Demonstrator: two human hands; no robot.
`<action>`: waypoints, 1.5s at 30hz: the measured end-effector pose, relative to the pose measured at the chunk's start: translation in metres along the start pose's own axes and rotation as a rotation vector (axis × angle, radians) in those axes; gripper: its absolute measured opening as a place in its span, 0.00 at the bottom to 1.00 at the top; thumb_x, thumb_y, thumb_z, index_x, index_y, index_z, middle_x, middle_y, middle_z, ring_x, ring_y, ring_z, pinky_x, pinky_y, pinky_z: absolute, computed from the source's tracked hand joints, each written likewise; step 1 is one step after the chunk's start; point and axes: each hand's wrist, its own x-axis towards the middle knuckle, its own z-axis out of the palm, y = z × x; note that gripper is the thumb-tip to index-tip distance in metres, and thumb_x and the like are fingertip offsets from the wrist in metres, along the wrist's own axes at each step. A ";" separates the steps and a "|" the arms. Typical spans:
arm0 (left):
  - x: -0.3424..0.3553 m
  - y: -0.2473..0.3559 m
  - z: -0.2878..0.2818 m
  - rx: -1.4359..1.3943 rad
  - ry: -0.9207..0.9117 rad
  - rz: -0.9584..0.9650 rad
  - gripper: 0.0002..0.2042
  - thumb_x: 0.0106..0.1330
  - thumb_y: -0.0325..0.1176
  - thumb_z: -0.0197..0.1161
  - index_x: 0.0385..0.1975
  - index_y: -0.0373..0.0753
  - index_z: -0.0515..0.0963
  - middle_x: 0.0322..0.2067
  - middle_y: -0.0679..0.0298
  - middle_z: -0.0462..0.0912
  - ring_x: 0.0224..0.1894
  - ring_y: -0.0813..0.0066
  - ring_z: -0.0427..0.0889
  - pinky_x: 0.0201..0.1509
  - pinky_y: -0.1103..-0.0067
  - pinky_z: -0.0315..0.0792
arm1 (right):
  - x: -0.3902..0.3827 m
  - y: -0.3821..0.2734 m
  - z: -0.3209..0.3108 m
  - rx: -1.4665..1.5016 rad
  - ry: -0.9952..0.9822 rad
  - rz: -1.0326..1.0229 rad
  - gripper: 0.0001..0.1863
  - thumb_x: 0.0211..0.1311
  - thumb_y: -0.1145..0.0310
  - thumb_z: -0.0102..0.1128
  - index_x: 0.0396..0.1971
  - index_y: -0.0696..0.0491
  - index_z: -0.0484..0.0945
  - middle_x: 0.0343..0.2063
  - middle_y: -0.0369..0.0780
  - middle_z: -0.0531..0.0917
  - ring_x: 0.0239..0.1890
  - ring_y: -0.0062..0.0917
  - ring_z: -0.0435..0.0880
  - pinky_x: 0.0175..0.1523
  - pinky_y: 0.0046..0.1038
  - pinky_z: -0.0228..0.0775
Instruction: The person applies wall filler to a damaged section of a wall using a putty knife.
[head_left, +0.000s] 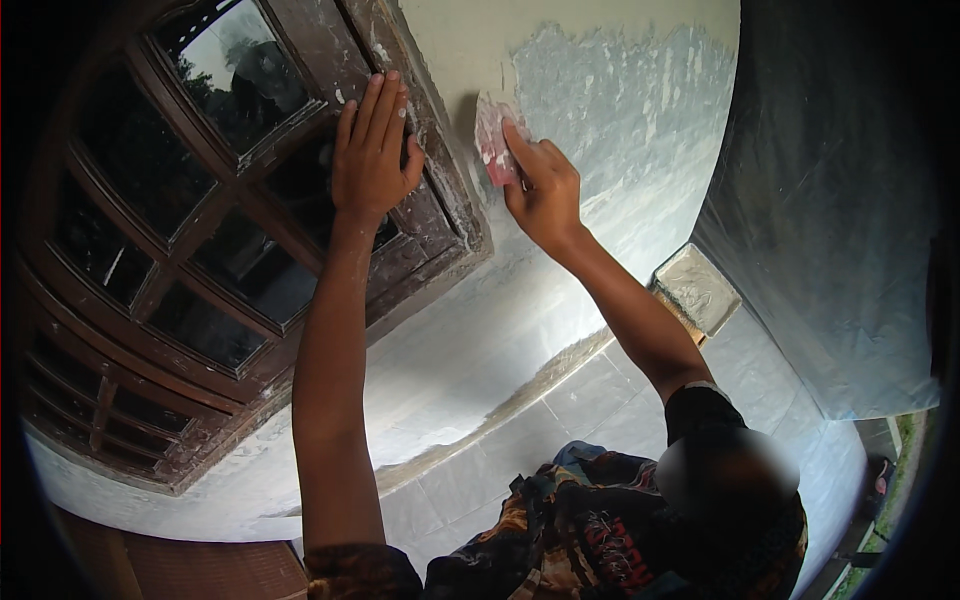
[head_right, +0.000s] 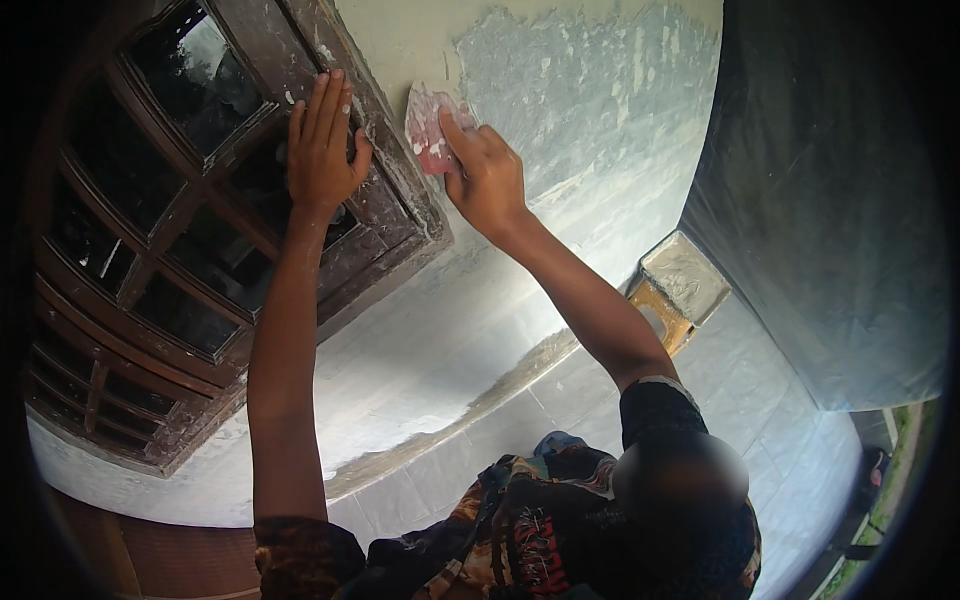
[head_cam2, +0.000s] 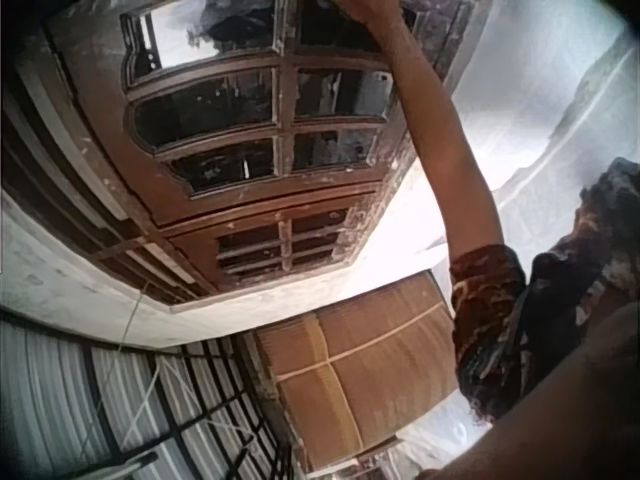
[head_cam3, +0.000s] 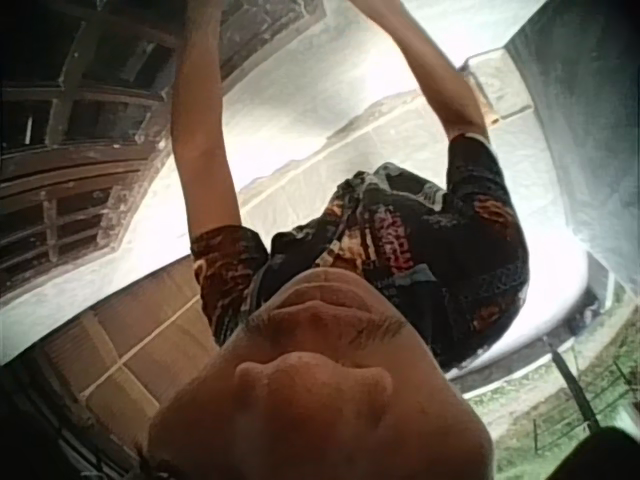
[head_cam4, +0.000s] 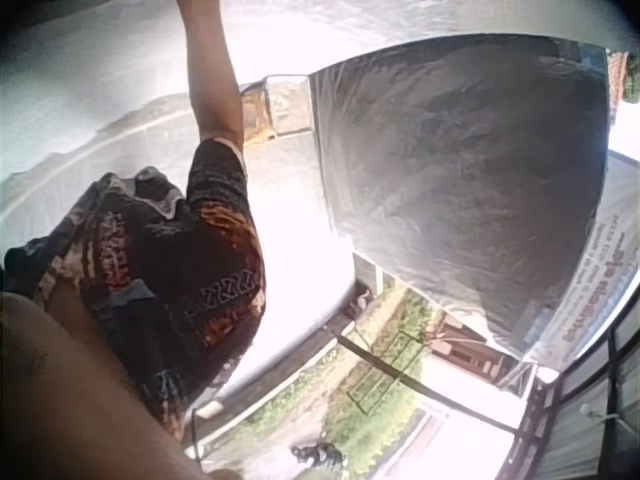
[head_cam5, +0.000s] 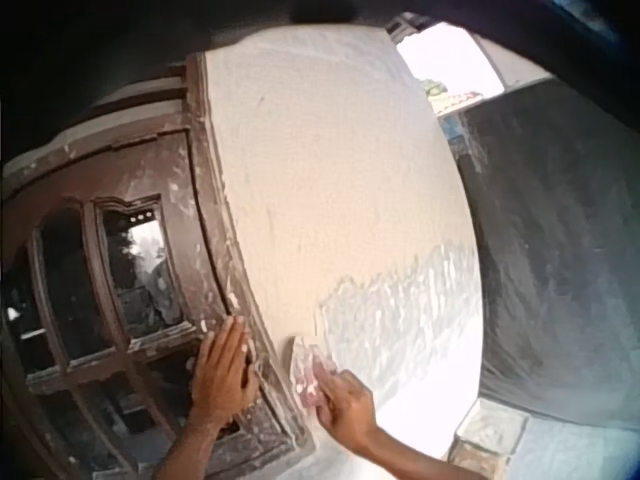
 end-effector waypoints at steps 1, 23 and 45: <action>0.002 0.002 0.000 0.001 0.005 0.001 0.29 0.62 0.32 0.57 0.66 0.35 0.69 0.71 0.60 0.66 0.74 0.65 0.60 0.74 0.60 0.57 | 0.018 0.009 -0.003 -0.051 0.082 0.017 0.38 0.44 0.85 0.62 0.63 0.54 0.73 0.26 0.41 0.80 0.31 0.37 0.79 0.35 0.36 0.75; 0.001 0.001 0.005 0.008 -0.010 0.002 0.28 0.63 0.33 0.56 0.66 0.35 0.69 0.71 0.59 0.65 0.74 0.63 0.61 0.74 0.59 0.57 | 0.033 0.079 0.009 -0.184 0.057 -0.348 0.38 0.41 0.82 0.66 0.60 0.49 0.77 0.27 0.35 0.75 0.34 0.30 0.77 0.36 0.33 0.77; -0.001 0.000 0.004 0.013 -0.005 0.015 0.28 0.63 0.33 0.57 0.65 0.34 0.70 0.70 0.57 0.66 0.74 0.63 0.61 0.73 0.59 0.58 | 0.026 0.083 0.018 -0.189 0.091 -0.328 0.36 0.41 0.81 0.64 0.59 0.50 0.79 0.25 0.35 0.73 0.31 0.30 0.76 0.34 0.32 0.74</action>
